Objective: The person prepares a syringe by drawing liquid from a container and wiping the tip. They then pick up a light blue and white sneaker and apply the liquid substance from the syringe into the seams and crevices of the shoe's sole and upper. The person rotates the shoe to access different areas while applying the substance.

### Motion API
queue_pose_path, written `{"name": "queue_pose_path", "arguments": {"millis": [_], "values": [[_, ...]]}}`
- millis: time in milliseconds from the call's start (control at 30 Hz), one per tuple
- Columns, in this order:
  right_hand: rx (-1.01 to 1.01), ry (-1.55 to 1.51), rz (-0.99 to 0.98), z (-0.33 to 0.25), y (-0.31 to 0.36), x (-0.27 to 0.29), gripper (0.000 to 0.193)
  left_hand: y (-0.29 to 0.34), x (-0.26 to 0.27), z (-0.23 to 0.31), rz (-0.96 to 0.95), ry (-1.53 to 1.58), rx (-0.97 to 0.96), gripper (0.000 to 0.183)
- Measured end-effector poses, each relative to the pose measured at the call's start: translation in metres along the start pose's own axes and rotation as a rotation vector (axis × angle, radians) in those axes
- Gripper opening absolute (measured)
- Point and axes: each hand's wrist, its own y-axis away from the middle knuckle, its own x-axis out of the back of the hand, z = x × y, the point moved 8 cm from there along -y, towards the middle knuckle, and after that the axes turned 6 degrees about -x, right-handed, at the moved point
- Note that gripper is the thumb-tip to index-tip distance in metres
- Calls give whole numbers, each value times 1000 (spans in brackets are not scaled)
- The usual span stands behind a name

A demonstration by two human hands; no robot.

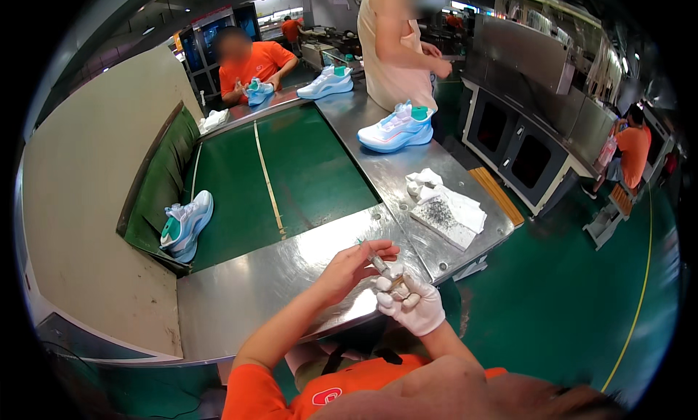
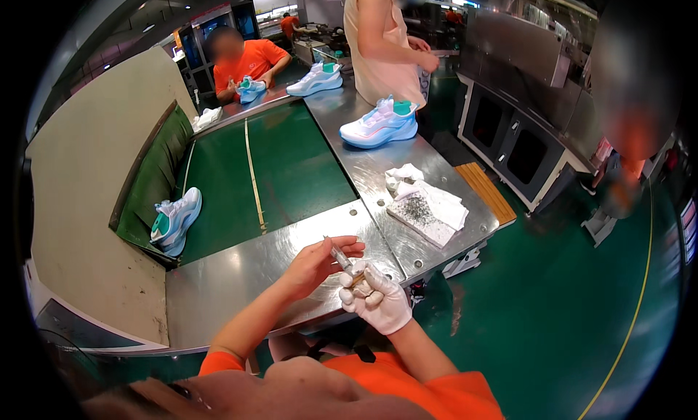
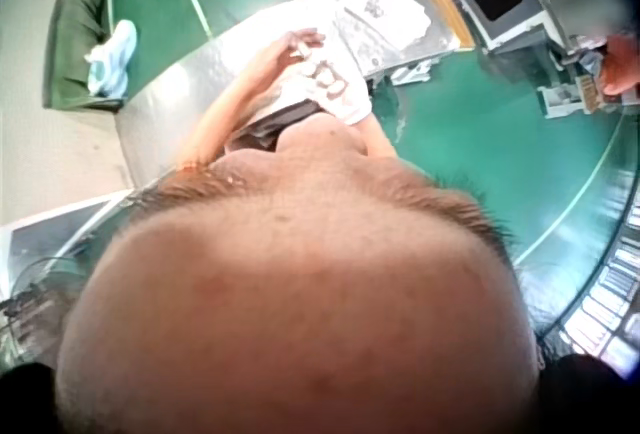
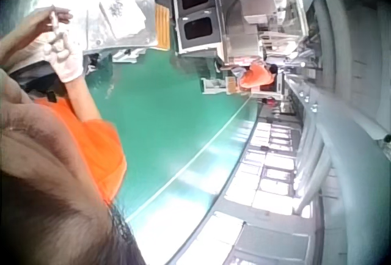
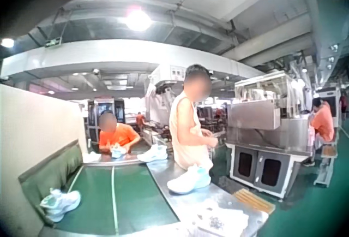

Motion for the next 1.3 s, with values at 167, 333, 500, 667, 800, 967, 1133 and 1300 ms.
{"name": "queue_pose_path", "arguments": {"millis": [167, 333, 500, 667, 800, 967, 1133, 1300], "values": [[-284, -657, -273, 15, -2, -16, 22, 0, 5, 7, 1, 109, -110, 51], [-88, -86, -167, -2, -4, 3, 19, -17, -3, 12, -16, 26, -172, 41], [246, 961, 265, -53, 7, 7, 8, -58, 0, -1, 75, 157, -174, 40], [442, 1507, 597, -127, 16, 6, 14, -95, 38, 16, 202, -532, -243, 44], [651, 1643, 750, -262, -37, 0, 28, -121, 9, -31, 3, -1538, -255, 49], [551, 1953, 1235, -387, -130, 73, 36, -143, -8, -48, -16, -1649, -363, 51], [379, 1789, 1406, -415, -175, 116, 42, -137, -9, -45, 69, -1523, -569, 44], [301, 1681, 1372, -444, -221, 160, 50, -143, -4, -43, 32, -1384, -396, 41]]}}
